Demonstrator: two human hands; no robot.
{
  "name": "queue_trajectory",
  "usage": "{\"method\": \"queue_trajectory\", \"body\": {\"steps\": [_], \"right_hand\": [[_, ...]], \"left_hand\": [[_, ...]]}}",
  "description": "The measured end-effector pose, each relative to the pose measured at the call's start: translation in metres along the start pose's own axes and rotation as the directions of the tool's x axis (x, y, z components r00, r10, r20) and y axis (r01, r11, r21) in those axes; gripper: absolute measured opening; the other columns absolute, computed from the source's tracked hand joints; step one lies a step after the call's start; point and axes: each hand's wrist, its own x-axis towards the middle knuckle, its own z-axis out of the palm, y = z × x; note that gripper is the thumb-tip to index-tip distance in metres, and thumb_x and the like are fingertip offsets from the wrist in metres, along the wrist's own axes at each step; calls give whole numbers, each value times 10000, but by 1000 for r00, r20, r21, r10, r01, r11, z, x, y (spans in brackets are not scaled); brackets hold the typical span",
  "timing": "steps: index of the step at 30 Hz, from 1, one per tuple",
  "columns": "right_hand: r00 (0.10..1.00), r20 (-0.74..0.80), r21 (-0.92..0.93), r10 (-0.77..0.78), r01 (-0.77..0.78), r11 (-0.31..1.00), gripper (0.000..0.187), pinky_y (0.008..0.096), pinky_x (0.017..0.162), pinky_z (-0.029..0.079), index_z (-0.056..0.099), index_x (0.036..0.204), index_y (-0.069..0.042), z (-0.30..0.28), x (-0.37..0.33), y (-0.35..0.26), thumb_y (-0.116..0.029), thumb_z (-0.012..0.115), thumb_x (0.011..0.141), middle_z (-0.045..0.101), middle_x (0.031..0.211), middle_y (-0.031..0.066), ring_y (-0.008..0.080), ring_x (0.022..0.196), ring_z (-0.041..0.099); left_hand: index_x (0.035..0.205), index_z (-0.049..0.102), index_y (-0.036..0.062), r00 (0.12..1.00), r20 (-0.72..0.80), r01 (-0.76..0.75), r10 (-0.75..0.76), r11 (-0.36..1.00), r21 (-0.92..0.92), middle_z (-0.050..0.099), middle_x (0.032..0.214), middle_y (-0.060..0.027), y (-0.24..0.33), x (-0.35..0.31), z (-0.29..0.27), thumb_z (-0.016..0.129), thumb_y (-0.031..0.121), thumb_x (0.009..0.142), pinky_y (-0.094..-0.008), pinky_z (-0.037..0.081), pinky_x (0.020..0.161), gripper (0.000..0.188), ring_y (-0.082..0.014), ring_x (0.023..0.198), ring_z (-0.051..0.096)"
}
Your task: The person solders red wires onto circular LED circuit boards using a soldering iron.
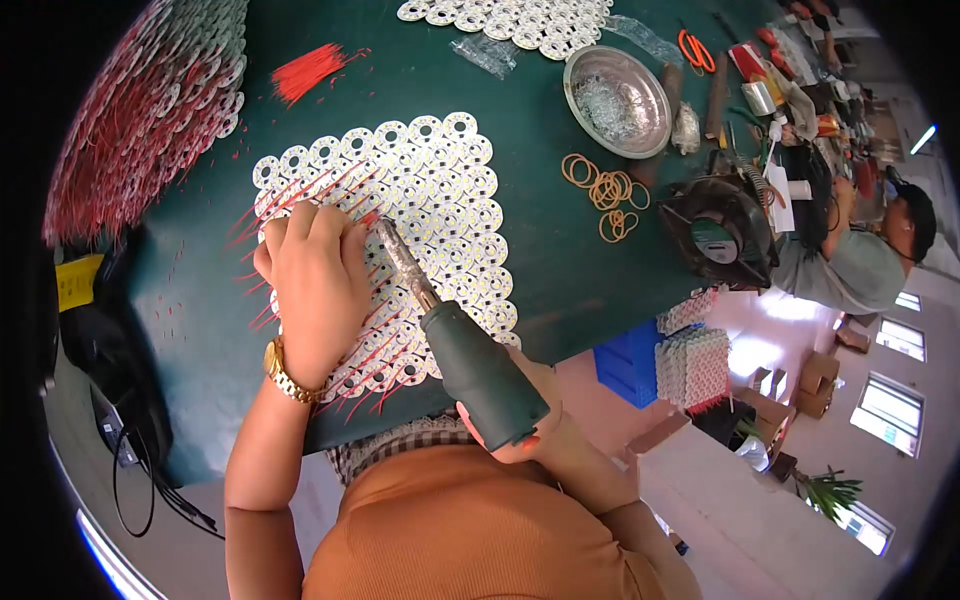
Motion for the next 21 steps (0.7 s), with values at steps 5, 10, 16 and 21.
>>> {"method": "queue_trajectory", "body": {"steps": [5,10,16,21], "right_hand": [[999,4,-202,-54,54,978,274,317,688,485,622,1053,-50,1,-5,1,-157,649,803,646,851,42,170,766,611],[954,-166,-160,-250,224,961,235,363,569,503,661,876,-98,8,8,1,-100,716,647,651,837,81,287,661,616],[989,-64,-30,-131,129,991,285,368,570,505,669,898,-89,2,7,-3,-122,720,620,640,847,95,303,650,620],[982,-114,-68,-150,143,987,311,348,576,502,656,961,-75,5,2,-2,-160,724,669,635,869,92,277,638,615]], "left_hand": [[827,602,69,1000,-5,-9,9,1000,0,542,856,-90,0,0,-1,659,159,841,-468,324,792,107,-297,864,481],[822,600,70,1000,2,-6,6,1000,14,545,860,-84,0,0,1,664,160,837,-468,325,790,112,-294,868,483],[818,606,77,1000,-20,-18,19,1000,20,554,867,-77,-1,-1,1,671,158,828,-469,332,791,105,-287,873,488],[826,614,80,1000,-13,-15,15,1000,27,556,867,-76,0,-1,1,673,161,825,-466,335,799,100,-282,875,489]]}}
